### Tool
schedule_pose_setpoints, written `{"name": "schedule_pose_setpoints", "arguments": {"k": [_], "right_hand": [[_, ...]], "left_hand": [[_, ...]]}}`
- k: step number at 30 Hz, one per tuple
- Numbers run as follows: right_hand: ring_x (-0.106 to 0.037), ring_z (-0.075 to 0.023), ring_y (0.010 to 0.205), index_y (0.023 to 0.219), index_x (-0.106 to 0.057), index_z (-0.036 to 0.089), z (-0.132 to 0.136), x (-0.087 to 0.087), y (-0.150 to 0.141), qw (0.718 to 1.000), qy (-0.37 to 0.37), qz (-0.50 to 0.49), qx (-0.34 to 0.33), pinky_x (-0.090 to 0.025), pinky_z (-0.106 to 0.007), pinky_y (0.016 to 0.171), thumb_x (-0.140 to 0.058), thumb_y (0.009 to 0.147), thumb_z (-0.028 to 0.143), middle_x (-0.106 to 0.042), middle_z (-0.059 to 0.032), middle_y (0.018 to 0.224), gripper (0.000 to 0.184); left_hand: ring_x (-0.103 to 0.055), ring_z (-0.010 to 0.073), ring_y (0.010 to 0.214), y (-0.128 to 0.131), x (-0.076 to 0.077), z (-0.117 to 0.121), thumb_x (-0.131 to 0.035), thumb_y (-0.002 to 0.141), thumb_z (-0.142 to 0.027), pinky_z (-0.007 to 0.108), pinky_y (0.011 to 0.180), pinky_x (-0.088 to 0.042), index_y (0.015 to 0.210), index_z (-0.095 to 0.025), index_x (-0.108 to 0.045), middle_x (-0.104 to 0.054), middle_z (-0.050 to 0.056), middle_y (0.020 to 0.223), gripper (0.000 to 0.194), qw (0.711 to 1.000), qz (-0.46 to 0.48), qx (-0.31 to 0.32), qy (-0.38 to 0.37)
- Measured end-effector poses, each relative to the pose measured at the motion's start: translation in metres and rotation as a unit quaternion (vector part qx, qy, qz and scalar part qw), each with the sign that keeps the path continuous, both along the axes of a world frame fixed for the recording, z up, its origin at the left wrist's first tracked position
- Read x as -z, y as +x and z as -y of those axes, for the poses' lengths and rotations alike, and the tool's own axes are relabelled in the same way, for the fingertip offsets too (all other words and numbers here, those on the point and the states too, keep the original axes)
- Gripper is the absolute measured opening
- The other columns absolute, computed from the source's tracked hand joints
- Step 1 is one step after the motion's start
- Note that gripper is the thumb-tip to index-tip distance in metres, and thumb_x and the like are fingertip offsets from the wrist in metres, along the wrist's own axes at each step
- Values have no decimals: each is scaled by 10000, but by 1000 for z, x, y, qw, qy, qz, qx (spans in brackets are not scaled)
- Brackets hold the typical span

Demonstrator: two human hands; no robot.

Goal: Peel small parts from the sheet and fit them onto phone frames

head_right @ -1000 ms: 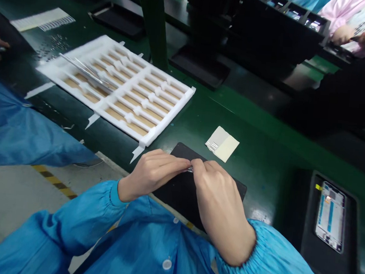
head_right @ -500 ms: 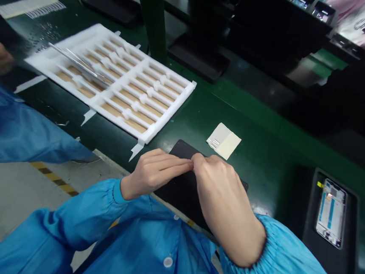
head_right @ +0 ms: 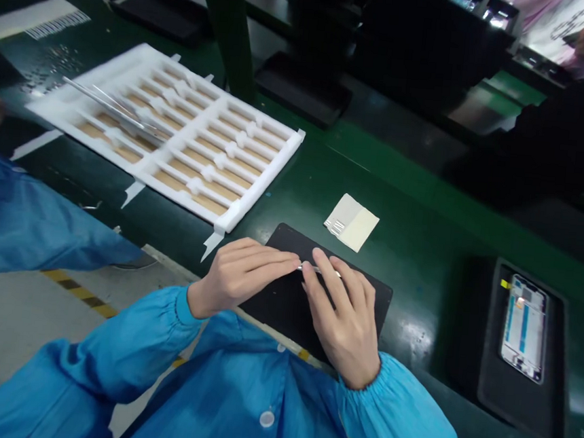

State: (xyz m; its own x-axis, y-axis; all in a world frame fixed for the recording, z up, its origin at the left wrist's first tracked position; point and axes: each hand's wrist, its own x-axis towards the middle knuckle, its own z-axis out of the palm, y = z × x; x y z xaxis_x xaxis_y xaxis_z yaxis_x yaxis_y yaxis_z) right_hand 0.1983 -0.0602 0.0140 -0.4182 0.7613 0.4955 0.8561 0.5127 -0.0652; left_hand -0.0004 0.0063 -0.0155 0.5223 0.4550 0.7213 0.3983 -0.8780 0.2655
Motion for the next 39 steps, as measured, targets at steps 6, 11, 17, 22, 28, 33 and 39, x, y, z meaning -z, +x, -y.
{"name": "schedule_pose_setpoints", "arguments": {"k": [6,11,17,22,28,33,39], "right_hand": [[-577,-286,1158,1137,-641,143,-7,5,-1,997,14,-78,-3,-494,-456,948,-690,845,24,-644,-155,1257,319],[-588,-256,1147,1036,-664,176,-12,6,-6,981,-29,-190,14,-497,-441,964,-656,887,75,-644,-129,1239,180],[-602,-209,1119,1017,-697,217,-23,2,-4,946,-167,-278,9,-491,-398,978,-617,938,164,-683,-51,1161,125],[-622,-189,1082,957,-720,232,-22,0,-2,925,-188,-330,23,-502,-354,955,-658,914,191,-687,-35,1128,86],[-640,-186,996,896,-710,223,-17,12,-10,897,-141,-412,77,-523,-337,864,-665,904,189,-680,-40,1033,58],[-647,-233,1010,928,-706,217,-12,17,-14,911,-49,-398,96,-522,-410,879,-669,886,152,-685,-60,1064,85],[-649,-210,869,1009,-693,243,27,19,3,959,-19,-271,78,-525,-368,766,-680,842,52,-679,-40,957,255]], "left_hand": [[-724,127,899,2,-1,2,-541,963,-115,256,696,-485,1078,-151,-650,-758,34,1052,162,1000,-12,-5,6],[-725,136,895,2,0,3,-549,957,-107,266,696,-488,1086,-140,-650,-754,39,1063,167,999,-24,-4,24],[-725,143,899,0,1,2,-555,957,-118,268,697,-488,1085,-143,-648,-756,44,1056,160,999,-31,-4,29],[-724,144,902,0,0,1,-585,939,-111,263,687,-479,1087,-144,-643,-755,45,1061,163,999,-23,-2,23],[-722,132,906,0,0,3,-581,941,-102,258,723,-487,1084,-137,-636,-756,41,1051,158,1000,-11,-7,-4],[-720,119,917,0,0,3,-563,956,-121,252,740,-484,1094,-145,-639,-756,27,1055,159,1000,-13,-15,-21],[-721,116,888,1,-1,-2,-534,968,-120,254,707,-466,1067,-161,-649,-759,23,1051,157,999,-23,-26,-16]]}}
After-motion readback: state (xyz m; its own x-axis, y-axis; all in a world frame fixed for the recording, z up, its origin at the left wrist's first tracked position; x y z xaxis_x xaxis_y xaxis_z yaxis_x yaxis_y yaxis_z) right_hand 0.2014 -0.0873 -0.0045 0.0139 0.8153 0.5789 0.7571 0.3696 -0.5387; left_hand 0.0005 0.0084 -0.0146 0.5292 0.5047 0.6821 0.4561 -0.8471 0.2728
